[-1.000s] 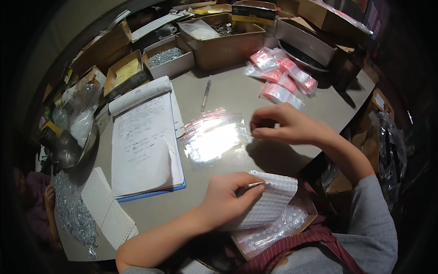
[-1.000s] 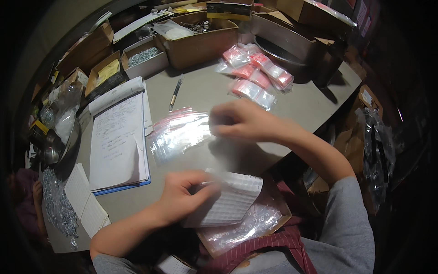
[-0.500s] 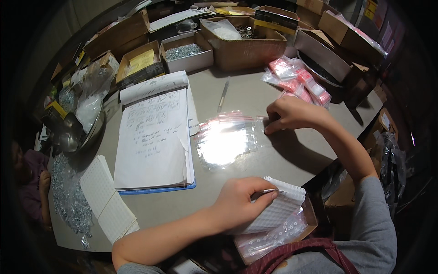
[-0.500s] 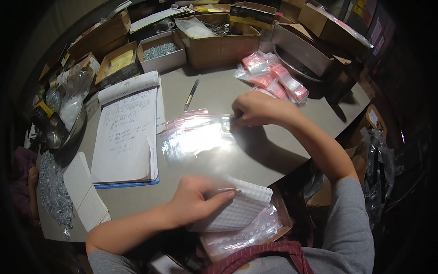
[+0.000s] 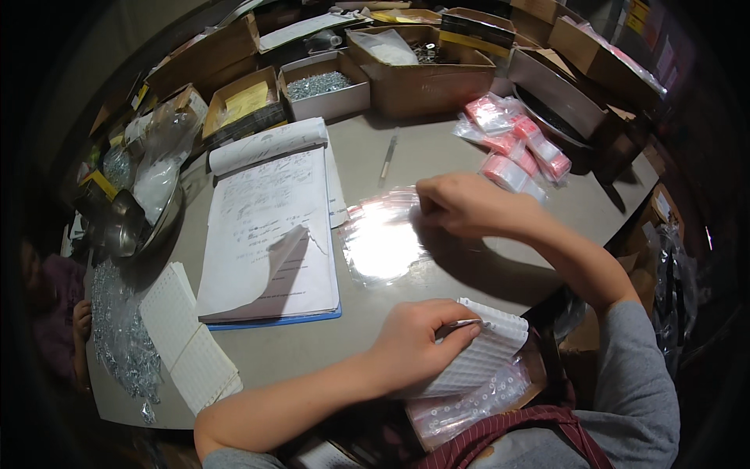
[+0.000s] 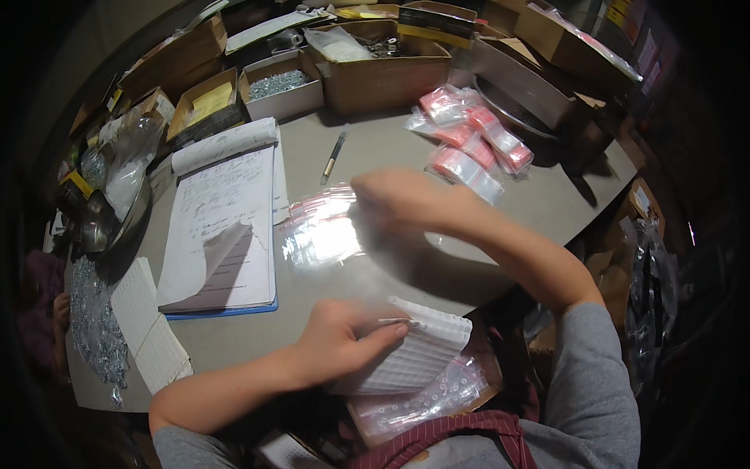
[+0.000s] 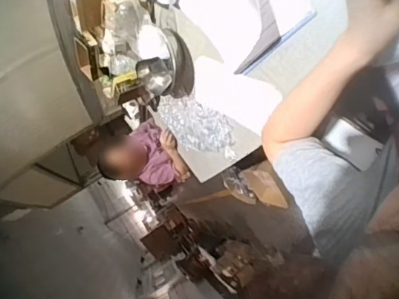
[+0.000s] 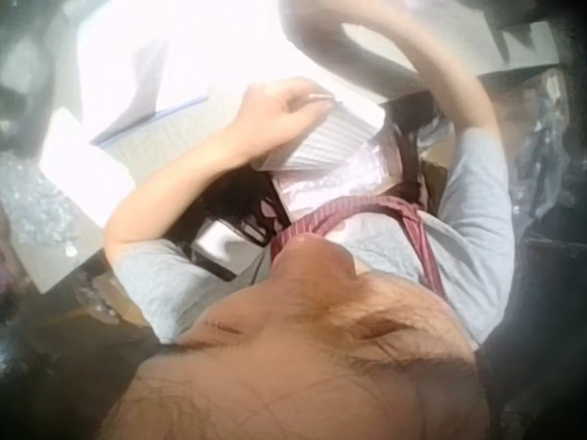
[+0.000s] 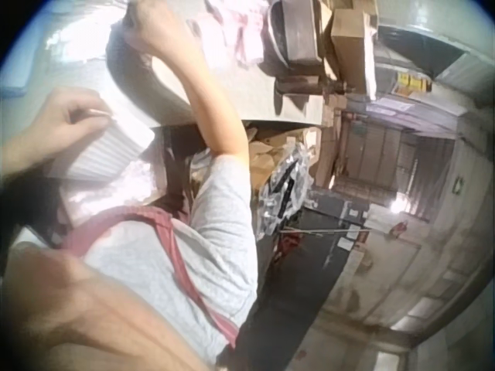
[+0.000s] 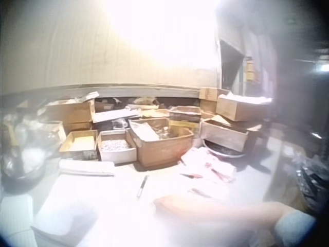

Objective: The person repeatedly tears off small adhesive labels from a sheet and places them into clear plastic bags on a cluttered workbench. The person handles the label sheet and bags by hand, moving completed bags aside as they continue the process.

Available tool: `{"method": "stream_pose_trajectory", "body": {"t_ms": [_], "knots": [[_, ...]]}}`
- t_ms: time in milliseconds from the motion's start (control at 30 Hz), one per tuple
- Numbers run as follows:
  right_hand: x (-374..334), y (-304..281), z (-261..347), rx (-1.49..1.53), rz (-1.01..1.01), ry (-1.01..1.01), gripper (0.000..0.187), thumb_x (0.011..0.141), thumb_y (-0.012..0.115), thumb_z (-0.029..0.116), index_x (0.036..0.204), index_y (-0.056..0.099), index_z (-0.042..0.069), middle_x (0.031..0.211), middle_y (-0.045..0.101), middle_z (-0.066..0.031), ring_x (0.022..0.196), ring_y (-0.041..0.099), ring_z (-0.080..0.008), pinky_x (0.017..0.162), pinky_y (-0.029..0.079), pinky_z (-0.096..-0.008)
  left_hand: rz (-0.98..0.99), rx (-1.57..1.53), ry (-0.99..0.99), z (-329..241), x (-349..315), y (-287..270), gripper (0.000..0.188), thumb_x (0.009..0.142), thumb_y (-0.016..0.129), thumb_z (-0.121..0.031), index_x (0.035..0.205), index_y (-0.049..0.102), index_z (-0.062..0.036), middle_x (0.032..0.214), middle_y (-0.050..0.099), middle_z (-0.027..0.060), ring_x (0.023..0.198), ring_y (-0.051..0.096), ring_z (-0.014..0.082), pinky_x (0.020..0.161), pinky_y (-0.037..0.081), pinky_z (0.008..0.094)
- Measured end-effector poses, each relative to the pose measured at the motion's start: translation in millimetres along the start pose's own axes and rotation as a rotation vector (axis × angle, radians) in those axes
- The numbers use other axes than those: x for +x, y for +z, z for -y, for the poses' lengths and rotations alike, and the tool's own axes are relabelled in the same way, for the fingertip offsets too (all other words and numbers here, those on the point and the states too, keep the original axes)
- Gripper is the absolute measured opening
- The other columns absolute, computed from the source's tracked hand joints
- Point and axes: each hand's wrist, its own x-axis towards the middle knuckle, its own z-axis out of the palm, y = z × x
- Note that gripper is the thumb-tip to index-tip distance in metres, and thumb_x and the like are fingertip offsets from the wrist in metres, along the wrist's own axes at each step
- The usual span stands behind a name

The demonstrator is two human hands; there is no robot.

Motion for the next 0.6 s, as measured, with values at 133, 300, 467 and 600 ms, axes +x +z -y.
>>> {"method": "stream_pose_trajectory", "body": {"t_ms": [133,300,467,600], "knots": [[-19.6,-20.1,-23.1,0.154,0.159,0.261,0.036,0.092,0.078,0.031,0.101,0.064,-0.002,0.084,0.066,-0.0145,0.082,0.066,-0.0247,0.076,0.051,-0.0401,-0.013,0.018,0.011,-1.0,0.1,1.3,0.019,0.091,0.078,-0.017,0.104,0.079,-0.0027,0.09,0.078,0.0128,0.077,0.074,0.0197,0.07,0.056,0.0318],[-75.9,-20.5,-34.8,0.188,-0.005,0.274,0.03,0.094,0.076,0.025,0.097,0.064,-0.002,0.088,0.069,-0.013,0.081,0.064,-0.0238,0.076,0.05,-0.0375,0.034,0.021,-0.084,-5.5,-0.1,-1.4,0.02,0.092,0.078,-0.016,0.107,0.079,-0.0024,0.095,0.079,0.0116,0.081,0.072,0.0154,0.073,0.056,0.03],[-114.1,-27.0,-4.6,0.343,-0.204,0.243,0.027,0.094,0.076,0.022,0.098,0.065,-0.002,0.089,0.07,-0.0118,0.08,0.065,-0.0222,0.078,0.051,-0.0373,-0.002,-0.013,-0.068,-2.5,-2.2,0.4,0.019,0.093,0.075,-0.015,0.107,0.077,-0.0015,0.096,0.077,0.0133,0.083,0.073,0.0211,0.076,0.056,0.0312],[-150.8,-29.1,25.0,0.346,-0.122,0.055,0.02,0.093,0.069,0.02,0.102,0.066,0.002,0.096,0.068,-0.0144,0.089,0.067,-0.0305,0.08,0.054,-0.0417,-0.068,-0.016,-0.024,-3.2,-0.9,3.1,0.018,0.091,0.076,-0.012,0.105,0.077,-0.0015,0.095,0.076,0.0149,0.083,0.074,0.0262,0.077,0.056,0.0328]]}}
